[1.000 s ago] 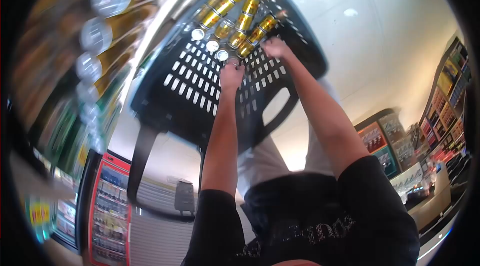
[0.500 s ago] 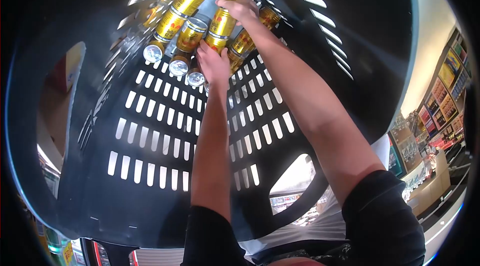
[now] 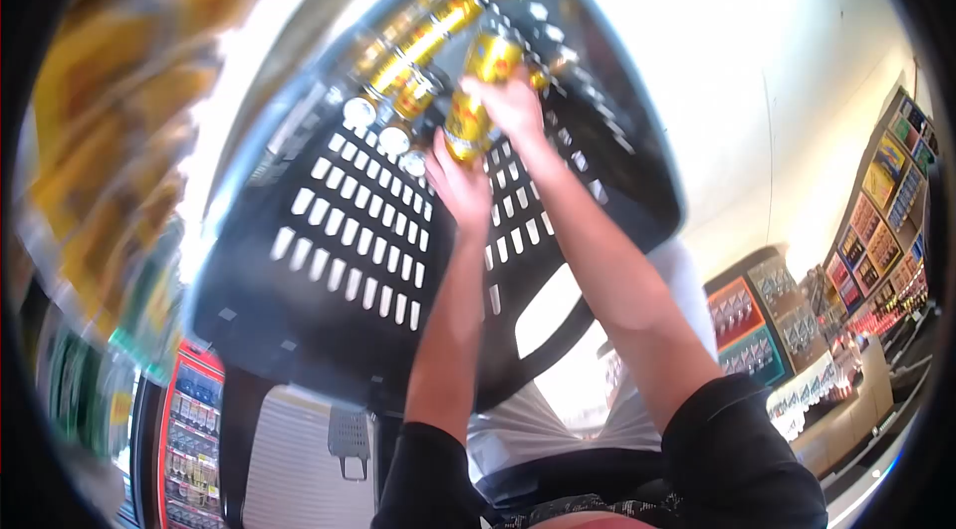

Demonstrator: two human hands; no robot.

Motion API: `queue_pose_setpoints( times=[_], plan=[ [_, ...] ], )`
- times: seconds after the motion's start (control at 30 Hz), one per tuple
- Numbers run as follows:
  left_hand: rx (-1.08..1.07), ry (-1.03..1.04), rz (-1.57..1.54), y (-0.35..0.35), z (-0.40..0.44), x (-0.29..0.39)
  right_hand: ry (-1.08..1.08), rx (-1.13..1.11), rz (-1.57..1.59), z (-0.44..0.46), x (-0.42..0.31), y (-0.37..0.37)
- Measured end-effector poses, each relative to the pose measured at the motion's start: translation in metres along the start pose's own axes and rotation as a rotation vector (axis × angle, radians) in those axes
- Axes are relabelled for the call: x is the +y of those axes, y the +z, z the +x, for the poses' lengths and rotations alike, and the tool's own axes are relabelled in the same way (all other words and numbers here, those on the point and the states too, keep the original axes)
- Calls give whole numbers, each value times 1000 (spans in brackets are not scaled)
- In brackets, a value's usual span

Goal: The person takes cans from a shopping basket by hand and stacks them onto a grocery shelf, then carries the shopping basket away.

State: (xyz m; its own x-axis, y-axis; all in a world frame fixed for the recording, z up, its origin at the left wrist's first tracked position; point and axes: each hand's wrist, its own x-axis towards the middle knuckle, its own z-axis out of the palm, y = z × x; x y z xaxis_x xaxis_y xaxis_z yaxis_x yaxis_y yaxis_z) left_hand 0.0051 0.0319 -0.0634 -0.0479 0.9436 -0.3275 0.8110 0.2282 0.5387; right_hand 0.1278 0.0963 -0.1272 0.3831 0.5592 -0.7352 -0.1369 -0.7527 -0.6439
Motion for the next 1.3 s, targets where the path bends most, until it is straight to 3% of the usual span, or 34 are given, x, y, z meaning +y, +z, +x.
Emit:
queue_pose_setpoints(
  times=[0.1,0.17,0.23,0.3,0.43,0.57,0.63,0.7,0.77,0.8,0.93,1.03,1.17,1.27,1.3],
  plan=[
    [3,-80,-102,-78,-34,65,-34,123,-157,-105,-109,-36],
    [121,56,-68,-133,-52,107,-39,124,-154,-172,-184,-66],
    [133,-27,-95,-204,-66,186,-154,139,-189,-237,-269,-106],
    [195,30,-117,-255,-79,255,-270,119,-138,-292,-340,-145],
    [346,116,-327,-324,-78,364,-509,128,-177,-360,-459,-199],
    [285,120,-526,-399,-35,485,-807,166,-235,-412,-612,-243],
    [446,242,-854,-403,6,526,-954,119,-164,-408,-667,-247],
    [462,202,-746,-426,34,555,-1097,89,-172,-404,-712,-240],
    [476,158,-627,-468,57,579,-1115,30,-290,-387,-743,-229],
    [57,88,-879,-518,57,594,-1124,5,-345,-377,-756,-223],
    [450,159,-779,-489,111,578,-1269,-230,-299,-319,-772,-193],
    [517,144,-676,-462,141,569,-1235,-353,-257,-310,-786,-188],
    [481,369,-736,-460,128,555,-1075,-551,-272,-320,-794,-197],
    [906,538,-535,-431,118,547,-1074,-551,-338,-297,-780,-195],
    [859,499,-538,-436,105,549,-1054,-555,-333,-295,-779,-193]
  ],
)
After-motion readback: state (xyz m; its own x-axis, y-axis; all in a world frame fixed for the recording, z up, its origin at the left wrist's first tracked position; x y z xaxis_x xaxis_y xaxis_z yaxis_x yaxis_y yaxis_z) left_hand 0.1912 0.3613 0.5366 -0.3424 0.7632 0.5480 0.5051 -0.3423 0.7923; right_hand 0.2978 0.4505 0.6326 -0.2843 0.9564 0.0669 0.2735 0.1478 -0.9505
